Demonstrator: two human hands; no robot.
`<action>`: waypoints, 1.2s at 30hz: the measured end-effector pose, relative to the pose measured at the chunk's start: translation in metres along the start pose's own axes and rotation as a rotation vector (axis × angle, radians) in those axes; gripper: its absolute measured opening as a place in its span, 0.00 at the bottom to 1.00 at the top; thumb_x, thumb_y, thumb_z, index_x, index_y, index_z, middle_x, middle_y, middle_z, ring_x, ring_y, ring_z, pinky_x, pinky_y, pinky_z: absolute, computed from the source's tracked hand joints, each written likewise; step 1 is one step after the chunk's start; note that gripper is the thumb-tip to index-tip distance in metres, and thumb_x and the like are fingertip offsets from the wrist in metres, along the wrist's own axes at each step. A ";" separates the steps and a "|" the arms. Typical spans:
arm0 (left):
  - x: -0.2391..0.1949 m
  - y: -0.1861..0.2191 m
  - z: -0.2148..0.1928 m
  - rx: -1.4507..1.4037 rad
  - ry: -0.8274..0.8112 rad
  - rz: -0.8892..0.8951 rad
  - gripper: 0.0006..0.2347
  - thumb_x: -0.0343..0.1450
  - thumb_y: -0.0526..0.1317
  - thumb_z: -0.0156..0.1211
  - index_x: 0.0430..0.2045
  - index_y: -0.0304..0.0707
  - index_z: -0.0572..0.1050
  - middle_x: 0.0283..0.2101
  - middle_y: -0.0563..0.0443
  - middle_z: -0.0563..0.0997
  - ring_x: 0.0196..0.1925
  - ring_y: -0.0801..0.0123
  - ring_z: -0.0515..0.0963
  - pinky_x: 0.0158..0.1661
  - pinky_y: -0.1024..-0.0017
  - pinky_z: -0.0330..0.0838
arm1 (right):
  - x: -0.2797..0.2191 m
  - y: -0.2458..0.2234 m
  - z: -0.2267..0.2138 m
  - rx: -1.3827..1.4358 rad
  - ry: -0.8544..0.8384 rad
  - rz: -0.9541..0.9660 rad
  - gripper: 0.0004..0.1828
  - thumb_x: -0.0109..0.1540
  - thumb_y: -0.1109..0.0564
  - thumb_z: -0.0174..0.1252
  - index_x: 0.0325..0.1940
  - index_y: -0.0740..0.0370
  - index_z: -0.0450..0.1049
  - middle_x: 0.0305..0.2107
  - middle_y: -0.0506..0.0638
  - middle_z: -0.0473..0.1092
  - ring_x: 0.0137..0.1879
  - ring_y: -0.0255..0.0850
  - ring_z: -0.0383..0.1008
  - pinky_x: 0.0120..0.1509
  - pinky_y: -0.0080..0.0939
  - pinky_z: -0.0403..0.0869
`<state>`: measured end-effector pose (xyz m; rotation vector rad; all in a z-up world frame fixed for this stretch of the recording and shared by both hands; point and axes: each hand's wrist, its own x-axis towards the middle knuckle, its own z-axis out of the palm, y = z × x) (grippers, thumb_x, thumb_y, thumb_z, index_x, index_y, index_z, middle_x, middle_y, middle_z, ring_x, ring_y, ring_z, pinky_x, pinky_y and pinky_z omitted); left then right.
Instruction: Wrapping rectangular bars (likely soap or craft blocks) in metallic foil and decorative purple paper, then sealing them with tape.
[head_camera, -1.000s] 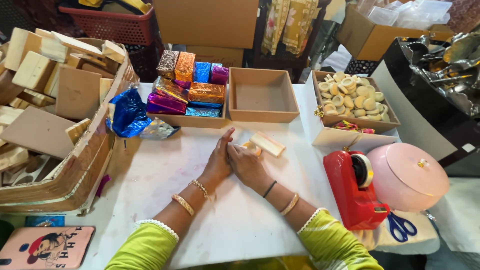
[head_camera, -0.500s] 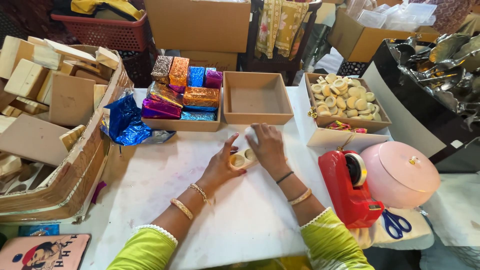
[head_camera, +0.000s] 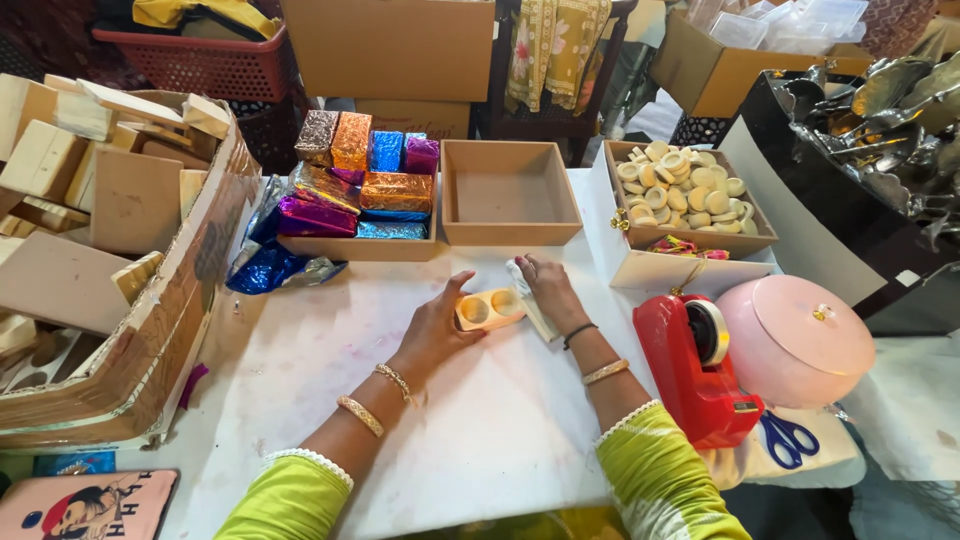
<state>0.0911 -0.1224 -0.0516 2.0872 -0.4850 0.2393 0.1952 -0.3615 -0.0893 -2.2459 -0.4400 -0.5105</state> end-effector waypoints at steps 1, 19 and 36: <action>0.000 -0.001 0.000 -0.001 -0.001 0.001 0.39 0.58 0.38 0.78 0.64 0.51 0.59 0.49 0.42 0.83 0.42 0.53 0.86 0.41 0.64 0.82 | 0.002 -0.001 -0.002 -0.001 0.001 0.001 0.20 0.71 0.46 0.50 0.47 0.65 0.77 0.40 0.63 0.76 0.47 0.60 0.76 0.51 0.52 0.74; -0.001 -0.005 -0.015 0.272 0.177 -0.032 0.36 0.60 0.48 0.77 0.60 0.39 0.62 0.50 0.38 0.77 0.52 0.42 0.74 0.50 0.53 0.71 | 0.000 -0.041 -0.043 -0.392 0.193 -0.054 0.18 0.57 0.49 0.66 0.45 0.62 0.76 0.42 0.56 0.71 0.52 0.55 0.69 0.55 0.54 0.69; -0.002 -0.018 -0.012 0.470 0.098 0.034 0.29 0.66 0.52 0.65 0.60 0.44 0.64 0.47 0.40 0.75 0.46 0.46 0.72 0.48 0.52 0.68 | 0.033 0.004 -0.102 -0.288 0.738 0.068 0.19 0.62 0.58 0.63 0.56 0.53 0.70 0.53 0.57 0.63 0.62 0.57 0.61 0.68 0.59 0.59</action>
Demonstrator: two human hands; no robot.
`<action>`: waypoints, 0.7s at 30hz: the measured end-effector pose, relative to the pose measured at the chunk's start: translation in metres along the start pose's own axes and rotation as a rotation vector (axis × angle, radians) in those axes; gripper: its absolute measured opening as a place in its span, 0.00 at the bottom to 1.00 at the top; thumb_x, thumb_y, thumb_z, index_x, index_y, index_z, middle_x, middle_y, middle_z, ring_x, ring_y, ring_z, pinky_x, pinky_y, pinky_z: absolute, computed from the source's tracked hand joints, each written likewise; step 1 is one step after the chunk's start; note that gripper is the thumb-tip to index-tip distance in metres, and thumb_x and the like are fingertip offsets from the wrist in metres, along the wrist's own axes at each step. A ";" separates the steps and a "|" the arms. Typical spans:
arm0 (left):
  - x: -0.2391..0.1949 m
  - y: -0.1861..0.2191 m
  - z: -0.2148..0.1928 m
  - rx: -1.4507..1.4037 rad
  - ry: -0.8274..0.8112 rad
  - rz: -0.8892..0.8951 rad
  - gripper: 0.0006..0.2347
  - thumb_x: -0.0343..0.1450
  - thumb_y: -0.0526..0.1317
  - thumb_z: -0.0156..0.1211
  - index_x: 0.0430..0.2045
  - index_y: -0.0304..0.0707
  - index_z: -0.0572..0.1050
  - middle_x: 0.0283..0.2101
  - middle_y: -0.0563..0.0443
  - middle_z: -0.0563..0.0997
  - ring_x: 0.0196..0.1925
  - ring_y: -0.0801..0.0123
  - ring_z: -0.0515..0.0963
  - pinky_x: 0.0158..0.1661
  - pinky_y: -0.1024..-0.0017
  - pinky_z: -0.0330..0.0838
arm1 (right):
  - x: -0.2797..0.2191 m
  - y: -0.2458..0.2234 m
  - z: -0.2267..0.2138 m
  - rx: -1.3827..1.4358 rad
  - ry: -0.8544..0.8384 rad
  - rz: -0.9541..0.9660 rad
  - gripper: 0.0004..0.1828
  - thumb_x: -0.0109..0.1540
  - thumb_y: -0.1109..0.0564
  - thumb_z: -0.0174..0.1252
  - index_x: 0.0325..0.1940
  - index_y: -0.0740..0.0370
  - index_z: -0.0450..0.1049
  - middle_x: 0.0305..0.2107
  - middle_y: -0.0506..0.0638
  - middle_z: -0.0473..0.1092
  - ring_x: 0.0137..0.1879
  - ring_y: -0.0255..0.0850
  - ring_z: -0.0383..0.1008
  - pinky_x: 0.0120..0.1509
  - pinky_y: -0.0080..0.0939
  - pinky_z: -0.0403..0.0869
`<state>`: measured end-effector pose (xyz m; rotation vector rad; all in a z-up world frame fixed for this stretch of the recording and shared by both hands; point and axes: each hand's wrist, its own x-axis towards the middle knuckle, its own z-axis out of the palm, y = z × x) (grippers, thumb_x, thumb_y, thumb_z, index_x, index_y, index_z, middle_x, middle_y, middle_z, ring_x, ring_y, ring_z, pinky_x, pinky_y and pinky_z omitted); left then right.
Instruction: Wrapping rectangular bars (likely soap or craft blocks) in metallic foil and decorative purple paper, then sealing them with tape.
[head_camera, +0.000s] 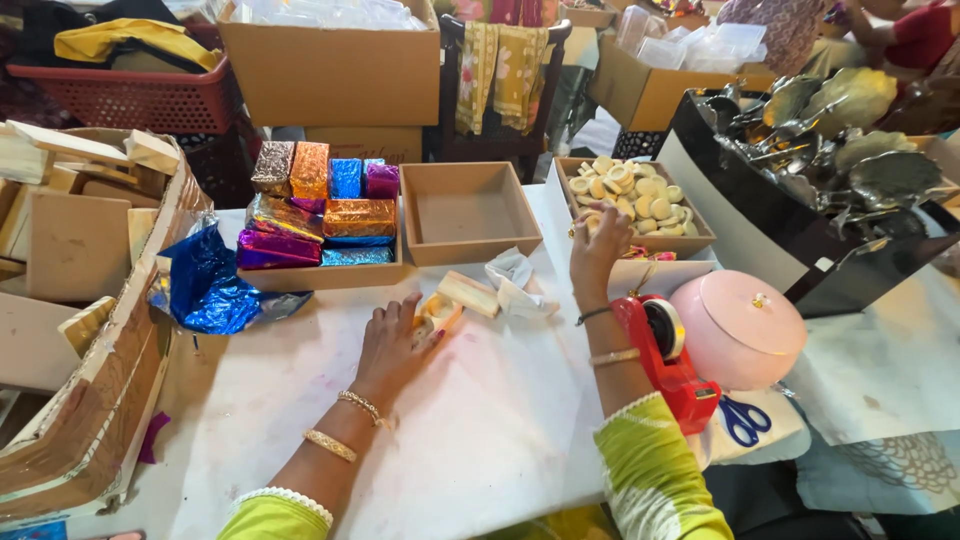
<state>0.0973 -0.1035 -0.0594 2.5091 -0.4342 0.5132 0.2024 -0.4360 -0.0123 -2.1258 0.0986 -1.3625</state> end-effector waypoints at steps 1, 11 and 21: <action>0.001 0.001 -0.002 -0.004 0.003 0.003 0.29 0.66 0.52 0.65 0.60 0.44 0.64 0.47 0.40 0.75 0.46 0.46 0.72 0.48 0.52 0.68 | 0.012 0.008 0.005 -0.003 0.003 -0.004 0.19 0.62 0.58 0.63 0.56 0.53 0.70 0.53 0.57 0.63 0.62 0.57 0.61 0.68 0.59 0.59; -0.001 -0.005 0.002 -0.055 0.039 0.020 0.28 0.66 0.48 0.66 0.59 0.41 0.64 0.47 0.40 0.74 0.47 0.47 0.72 0.47 0.53 0.68 | 0.069 0.152 0.055 -0.509 -0.269 0.269 0.22 0.59 0.51 0.64 0.57 0.44 0.70 0.54 0.62 0.64 0.61 0.65 0.62 0.64 0.63 0.62; -0.001 -0.004 -0.002 -0.088 0.031 0.003 0.28 0.65 0.48 0.67 0.58 0.40 0.65 0.48 0.40 0.75 0.48 0.48 0.73 0.50 0.54 0.68 | 0.058 0.116 0.031 -0.149 0.149 0.065 0.12 0.65 0.59 0.61 0.48 0.58 0.66 0.45 0.61 0.70 0.52 0.59 0.72 0.57 0.58 0.70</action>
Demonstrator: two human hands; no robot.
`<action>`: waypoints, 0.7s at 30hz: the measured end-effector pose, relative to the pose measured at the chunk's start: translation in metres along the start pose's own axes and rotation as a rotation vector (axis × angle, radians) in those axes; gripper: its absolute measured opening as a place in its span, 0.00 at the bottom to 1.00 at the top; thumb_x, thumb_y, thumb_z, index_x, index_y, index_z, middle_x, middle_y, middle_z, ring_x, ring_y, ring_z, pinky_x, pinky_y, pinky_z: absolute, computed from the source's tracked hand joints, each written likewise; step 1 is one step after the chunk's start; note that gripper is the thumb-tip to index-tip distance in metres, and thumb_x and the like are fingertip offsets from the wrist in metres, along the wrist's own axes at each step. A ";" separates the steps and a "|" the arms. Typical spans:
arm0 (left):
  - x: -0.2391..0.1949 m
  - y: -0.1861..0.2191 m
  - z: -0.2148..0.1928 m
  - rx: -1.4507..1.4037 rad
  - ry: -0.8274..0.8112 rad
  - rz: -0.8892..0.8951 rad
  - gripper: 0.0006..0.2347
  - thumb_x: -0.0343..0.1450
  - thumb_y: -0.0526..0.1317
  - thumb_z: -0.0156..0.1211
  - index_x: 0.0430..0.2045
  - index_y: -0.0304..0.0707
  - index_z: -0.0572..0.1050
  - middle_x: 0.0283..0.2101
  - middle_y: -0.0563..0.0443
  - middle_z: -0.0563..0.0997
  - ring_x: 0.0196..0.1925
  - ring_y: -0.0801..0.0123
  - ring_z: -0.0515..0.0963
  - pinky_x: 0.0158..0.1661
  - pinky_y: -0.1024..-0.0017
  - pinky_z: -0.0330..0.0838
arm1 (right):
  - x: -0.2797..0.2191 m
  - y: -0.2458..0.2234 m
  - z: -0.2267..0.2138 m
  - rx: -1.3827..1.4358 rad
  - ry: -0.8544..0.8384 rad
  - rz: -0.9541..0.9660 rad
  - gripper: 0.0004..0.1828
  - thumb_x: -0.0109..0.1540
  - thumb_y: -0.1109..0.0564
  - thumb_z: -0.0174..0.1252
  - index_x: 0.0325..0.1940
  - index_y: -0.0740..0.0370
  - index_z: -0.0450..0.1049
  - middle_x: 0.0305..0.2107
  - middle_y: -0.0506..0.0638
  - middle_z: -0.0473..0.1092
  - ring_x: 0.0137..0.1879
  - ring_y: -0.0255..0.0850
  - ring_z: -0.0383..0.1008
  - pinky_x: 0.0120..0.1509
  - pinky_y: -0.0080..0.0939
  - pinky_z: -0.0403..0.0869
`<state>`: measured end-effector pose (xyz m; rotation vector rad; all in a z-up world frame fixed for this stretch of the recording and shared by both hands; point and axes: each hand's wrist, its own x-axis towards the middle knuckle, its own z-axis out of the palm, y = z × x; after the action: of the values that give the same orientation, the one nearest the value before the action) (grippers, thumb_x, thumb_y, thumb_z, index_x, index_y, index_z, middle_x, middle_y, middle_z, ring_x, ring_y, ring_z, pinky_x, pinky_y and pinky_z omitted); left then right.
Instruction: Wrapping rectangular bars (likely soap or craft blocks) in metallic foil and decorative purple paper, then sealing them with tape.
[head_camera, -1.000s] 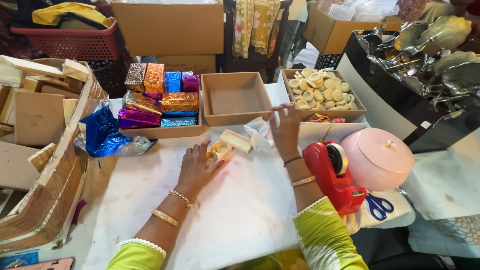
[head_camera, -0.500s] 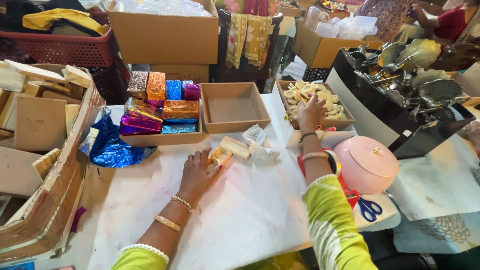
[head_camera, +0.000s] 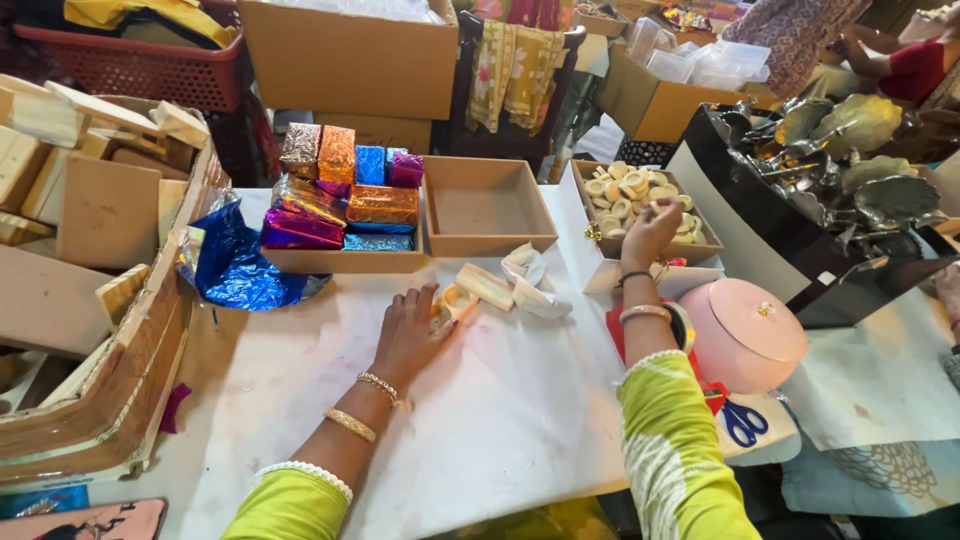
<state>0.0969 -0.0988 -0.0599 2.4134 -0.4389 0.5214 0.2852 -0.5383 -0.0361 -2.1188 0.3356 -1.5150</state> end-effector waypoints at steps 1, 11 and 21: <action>0.000 -0.001 0.001 0.000 0.004 -0.002 0.28 0.65 0.48 0.67 0.58 0.40 0.65 0.48 0.40 0.75 0.48 0.48 0.73 0.50 0.54 0.68 | -0.003 -0.021 -0.006 0.003 -0.001 -0.003 0.12 0.65 0.59 0.61 0.48 0.58 0.66 0.45 0.61 0.70 0.52 0.59 0.72 0.57 0.58 0.70; 0.002 -0.002 0.003 0.019 -0.025 0.008 0.31 0.63 0.50 0.70 0.58 0.41 0.64 0.49 0.40 0.75 0.49 0.47 0.73 0.50 0.54 0.68 | -0.112 -0.181 -0.016 0.820 -1.111 0.091 0.11 0.64 0.55 0.63 0.49 0.59 0.74 0.31 0.44 0.72 0.35 0.30 0.74 0.37 0.32 0.75; 0.003 -0.002 0.004 -0.012 0.018 0.044 0.29 0.63 0.49 0.70 0.57 0.40 0.66 0.48 0.40 0.76 0.48 0.46 0.74 0.48 0.52 0.69 | -0.171 -0.198 -0.028 0.565 -1.126 -0.308 0.03 0.59 0.59 0.64 0.37 0.60 0.79 0.34 0.50 0.69 0.39 0.43 0.78 0.43 0.42 0.76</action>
<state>0.1013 -0.1003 -0.0632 2.3905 -0.4865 0.5575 0.1815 -0.2975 -0.0607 -2.1947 -0.7455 -0.2657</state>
